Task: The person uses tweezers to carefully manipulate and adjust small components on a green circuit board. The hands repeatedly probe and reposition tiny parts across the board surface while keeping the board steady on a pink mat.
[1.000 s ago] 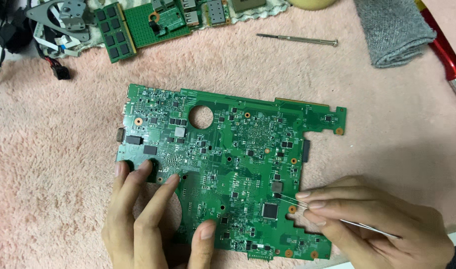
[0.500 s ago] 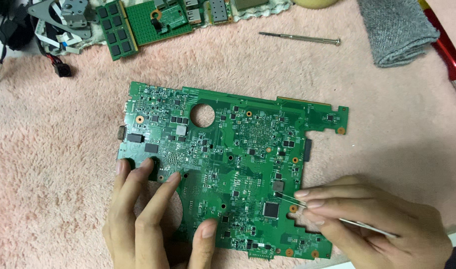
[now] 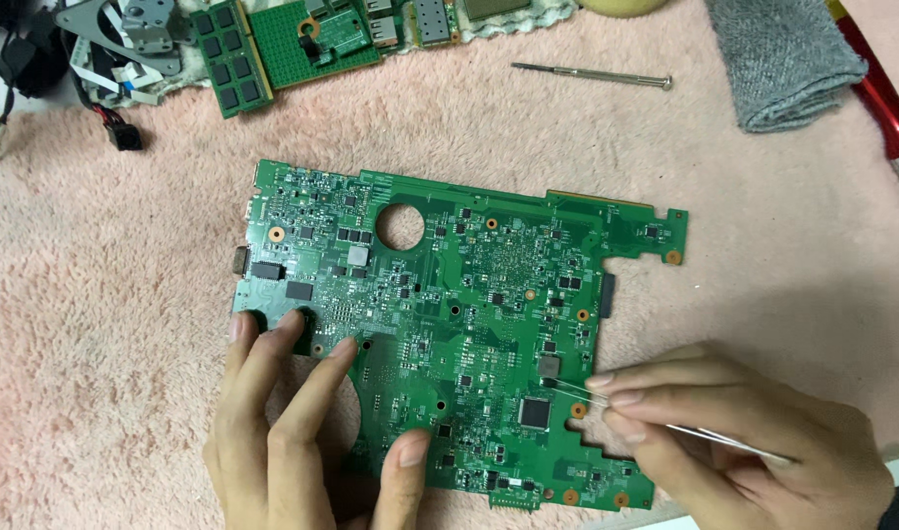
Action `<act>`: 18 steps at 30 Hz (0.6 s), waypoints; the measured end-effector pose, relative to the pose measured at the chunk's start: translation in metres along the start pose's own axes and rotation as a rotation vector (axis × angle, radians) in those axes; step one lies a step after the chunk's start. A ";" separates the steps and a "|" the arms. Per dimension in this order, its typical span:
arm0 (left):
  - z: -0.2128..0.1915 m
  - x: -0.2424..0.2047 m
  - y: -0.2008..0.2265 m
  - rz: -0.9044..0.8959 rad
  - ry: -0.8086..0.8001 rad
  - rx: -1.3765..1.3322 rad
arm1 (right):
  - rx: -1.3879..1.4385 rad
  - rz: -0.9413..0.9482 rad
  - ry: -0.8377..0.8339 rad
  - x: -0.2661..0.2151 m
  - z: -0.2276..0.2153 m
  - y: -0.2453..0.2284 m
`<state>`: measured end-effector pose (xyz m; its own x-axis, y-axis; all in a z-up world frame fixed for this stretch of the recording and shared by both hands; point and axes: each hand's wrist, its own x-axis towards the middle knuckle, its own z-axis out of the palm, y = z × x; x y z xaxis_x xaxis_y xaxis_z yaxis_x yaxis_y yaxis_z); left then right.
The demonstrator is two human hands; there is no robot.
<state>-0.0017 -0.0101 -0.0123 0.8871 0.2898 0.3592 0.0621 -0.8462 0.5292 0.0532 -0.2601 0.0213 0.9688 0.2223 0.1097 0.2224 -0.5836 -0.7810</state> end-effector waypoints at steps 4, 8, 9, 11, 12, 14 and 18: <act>-0.001 0.000 -0.002 0.000 -0.008 -0.003 | 0.033 -0.061 -0.044 0.000 -0.005 0.006; -0.001 0.000 -0.004 0.025 -0.004 0.004 | -0.028 -0.036 -0.012 0.001 -0.002 0.000; -0.001 0.000 -0.004 0.028 -0.002 0.010 | -0.046 -0.041 0.015 0.002 0.000 -0.001; 0.000 0.000 -0.004 0.025 0.002 0.015 | -0.055 -0.072 0.012 0.002 0.000 0.001; 0.000 0.000 -0.004 0.023 0.001 0.020 | -0.063 -0.099 0.008 0.002 0.000 0.001; 0.000 -0.001 -0.006 0.027 0.007 0.018 | -0.047 -0.119 0.033 0.002 0.005 -0.001; 0.003 0.001 -0.007 0.047 0.031 0.009 | -0.047 -0.168 -0.029 0.004 0.002 0.001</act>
<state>-0.0001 -0.0048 -0.0177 0.8748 0.2631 0.4068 0.0250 -0.8631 0.5044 0.0571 -0.2581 0.0197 0.9140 0.3421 0.2179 0.3866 -0.5723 -0.7232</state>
